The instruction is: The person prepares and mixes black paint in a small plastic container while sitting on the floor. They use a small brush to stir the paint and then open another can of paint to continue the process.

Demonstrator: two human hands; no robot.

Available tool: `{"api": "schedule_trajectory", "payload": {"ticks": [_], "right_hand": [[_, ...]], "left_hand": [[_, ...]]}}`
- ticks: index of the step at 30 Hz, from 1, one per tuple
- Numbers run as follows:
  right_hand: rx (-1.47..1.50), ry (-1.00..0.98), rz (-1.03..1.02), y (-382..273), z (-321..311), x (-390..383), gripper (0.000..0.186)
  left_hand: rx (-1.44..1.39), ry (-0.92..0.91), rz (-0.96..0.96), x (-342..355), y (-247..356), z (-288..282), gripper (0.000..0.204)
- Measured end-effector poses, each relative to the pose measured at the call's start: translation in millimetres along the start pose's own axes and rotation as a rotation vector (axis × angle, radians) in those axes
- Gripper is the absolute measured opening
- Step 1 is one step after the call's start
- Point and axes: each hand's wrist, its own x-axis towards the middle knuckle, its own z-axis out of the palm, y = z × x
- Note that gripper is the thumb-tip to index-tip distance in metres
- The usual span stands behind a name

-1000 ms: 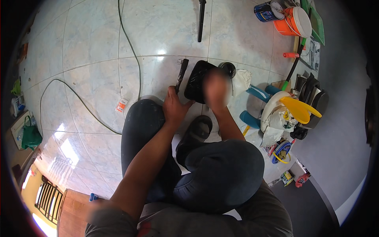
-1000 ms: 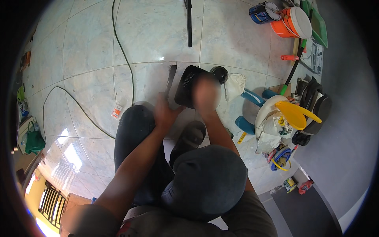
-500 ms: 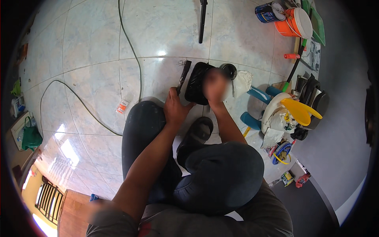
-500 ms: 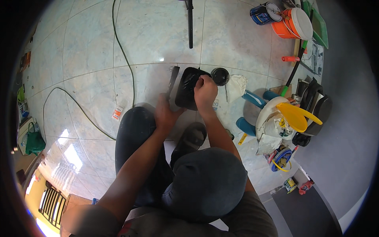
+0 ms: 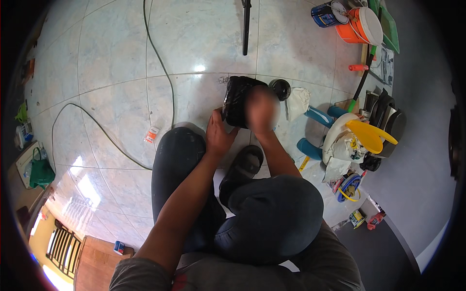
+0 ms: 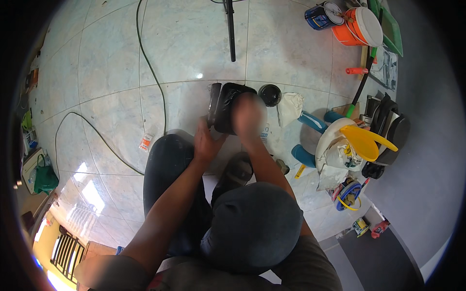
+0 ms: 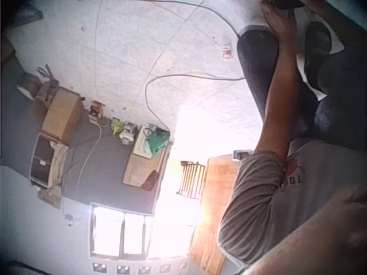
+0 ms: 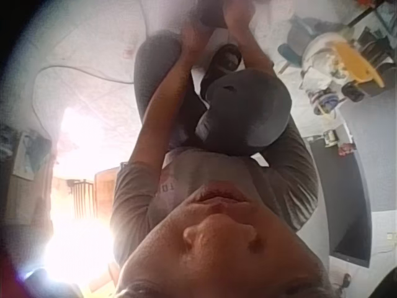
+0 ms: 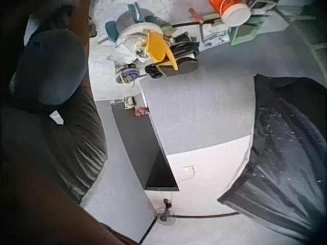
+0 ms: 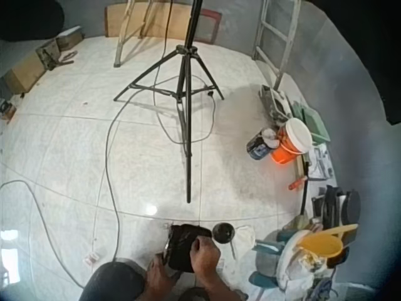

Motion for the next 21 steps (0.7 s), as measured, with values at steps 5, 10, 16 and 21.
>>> {"api": "schedule_trajectory", "payload": {"ticks": [5, 10, 16, 21], "right_hand": [[-0.123, -0.108, 0.001, 7.2, -2.8, 2.4, 0.012], [-0.043, -0.073, 0.026, 10.7, 4.9, 4.3, 0.01], [0.162, 0.005, 0.08, 7.0, 11.9, 4.7, 0.009], [0.275, -0.003, 0.101, 1.7, 18.3, 2.6, 0.01]], "left_hand": [[0.009, 0.02, 0.016, -1.1, -0.4, 0.1, 0.08], [-0.056, 0.003, -0.051, -2.0, 6.9, -0.3, 0.077], [-0.038, 0.027, -0.012, -2.3, -0.7, 0.8, 0.072], [-0.007, 0.029, 0.037, -2.4, -2.5, 0.8, 0.072]]}}
